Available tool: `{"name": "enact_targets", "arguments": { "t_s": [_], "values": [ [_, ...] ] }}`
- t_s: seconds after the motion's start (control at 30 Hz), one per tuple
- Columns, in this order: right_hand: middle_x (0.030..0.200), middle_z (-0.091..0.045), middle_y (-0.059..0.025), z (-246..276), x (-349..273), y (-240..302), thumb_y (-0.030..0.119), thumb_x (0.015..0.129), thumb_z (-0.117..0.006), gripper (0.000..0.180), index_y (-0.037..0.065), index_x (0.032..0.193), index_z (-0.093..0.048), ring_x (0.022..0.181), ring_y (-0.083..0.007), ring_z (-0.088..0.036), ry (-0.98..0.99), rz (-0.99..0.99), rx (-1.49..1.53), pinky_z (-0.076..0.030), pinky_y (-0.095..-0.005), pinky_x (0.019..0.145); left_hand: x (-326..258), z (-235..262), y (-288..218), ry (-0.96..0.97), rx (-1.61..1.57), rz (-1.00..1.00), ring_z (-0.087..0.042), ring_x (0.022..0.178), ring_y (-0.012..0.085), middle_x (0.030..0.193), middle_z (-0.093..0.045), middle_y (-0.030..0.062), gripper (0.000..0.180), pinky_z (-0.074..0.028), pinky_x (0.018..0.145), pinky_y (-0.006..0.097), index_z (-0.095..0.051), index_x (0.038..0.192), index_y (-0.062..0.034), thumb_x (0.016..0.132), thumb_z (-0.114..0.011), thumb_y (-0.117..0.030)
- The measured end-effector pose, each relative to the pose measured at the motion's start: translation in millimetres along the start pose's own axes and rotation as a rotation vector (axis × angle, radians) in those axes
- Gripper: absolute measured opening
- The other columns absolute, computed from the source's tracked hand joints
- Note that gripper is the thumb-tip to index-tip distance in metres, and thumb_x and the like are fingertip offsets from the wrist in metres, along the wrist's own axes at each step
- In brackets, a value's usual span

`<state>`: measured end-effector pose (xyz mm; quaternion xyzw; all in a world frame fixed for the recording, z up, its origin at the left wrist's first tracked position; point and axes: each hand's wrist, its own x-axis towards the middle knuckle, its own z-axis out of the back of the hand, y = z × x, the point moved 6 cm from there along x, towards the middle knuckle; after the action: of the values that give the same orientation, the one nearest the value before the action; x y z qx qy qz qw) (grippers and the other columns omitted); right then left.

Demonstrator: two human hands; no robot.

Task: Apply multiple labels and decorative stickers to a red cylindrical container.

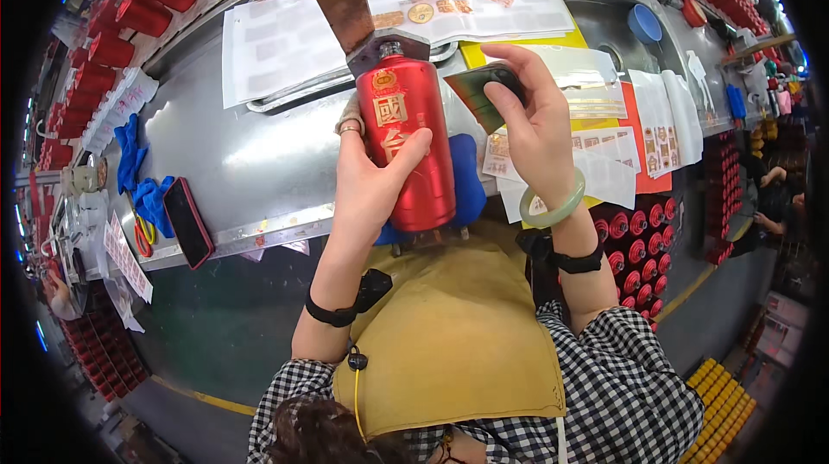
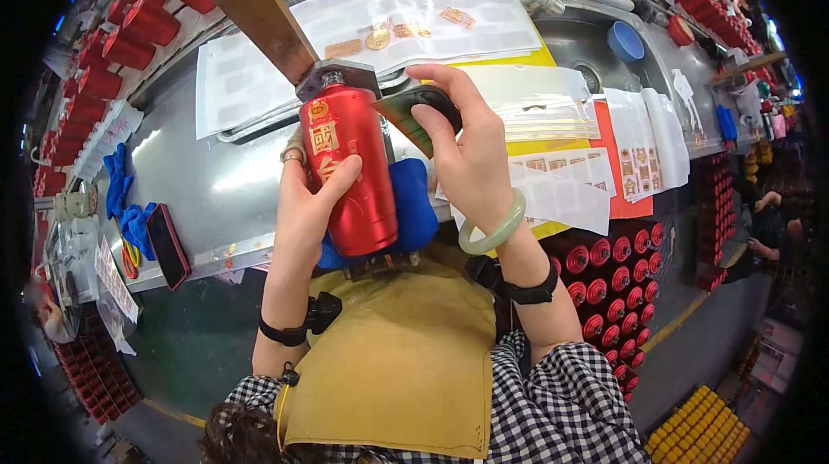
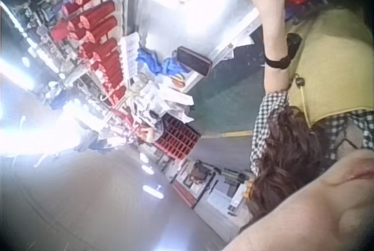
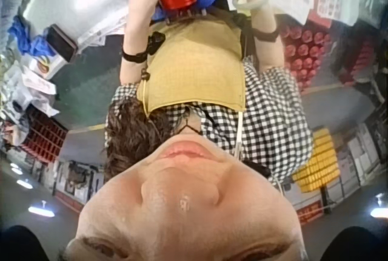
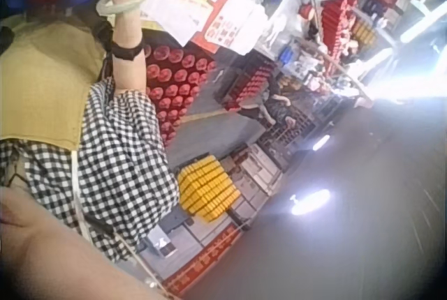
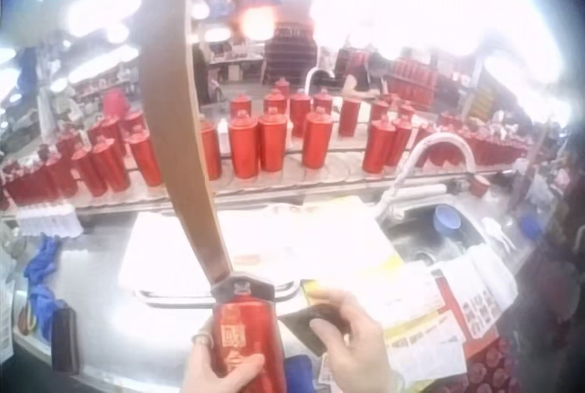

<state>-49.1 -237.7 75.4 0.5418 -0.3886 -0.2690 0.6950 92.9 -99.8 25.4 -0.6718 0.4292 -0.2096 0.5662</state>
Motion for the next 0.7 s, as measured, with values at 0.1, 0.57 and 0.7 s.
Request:
{"name": "enact_targets", "arguments": {
  "t_s": [0.1, 0.57, 0.7],
  "values": [
    [0.106, -0.071, -0.0138, -0.7, 4.8, 21.6, -0.006, 0.095, -0.062, 0.03, 0.002, 0.124, -0.066, 0.093, -0.0207, -0.069, -0.002, 0.076, -0.132, -0.055, -0.0317, 0.086, -2.4, -2.2, -2.4, -0.015, 0.056, 0.008, -0.064, 0.115, 0.016, 0.131, -0.061, 0.0142, 0.078, -0.056, 0.096, 0.032, -0.035, 0.148, 0.004, 0.09, -0.083, -0.015],
    [0.095, -0.074, 0.0012, -42.2, -19.5, 46.6, 0.008, 0.078, -0.07, 0.016, 0.014, 0.093, -0.075, 0.09, -0.0194, -0.066, 0.309, 0.854, -0.579, -0.05, -0.0346, 0.083, -24.9, 11.1, -13.5, 0.062, -0.081, 0.01, -0.048, 0.143, 0.0262, 0.162, -0.041, 0.019, 0.069, -0.035, 0.12, 0.042, -0.019, 0.165, 0.0007, 0.109, -0.044, -0.031],
    [0.089, -0.065, 0.0001, -61.6, -43.8, 63.6, 0.014, 0.083, -0.067, 0.018, 0.015, 0.099, -0.071, 0.087, -0.0207, -0.062, 0.623, 0.839, -0.564, -0.053, -0.0366, 0.078, -22.9, 10.8, -11.2, 0.087, -0.103, 0.024, -0.044, 0.147, 0.0292, 0.164, -0.038, 0.0194, 0.076, -0.032, 0.122, 0.043, -0.02, 0.165, -0.0002, 0.112, -0.029, -0.054]
  ]
}}
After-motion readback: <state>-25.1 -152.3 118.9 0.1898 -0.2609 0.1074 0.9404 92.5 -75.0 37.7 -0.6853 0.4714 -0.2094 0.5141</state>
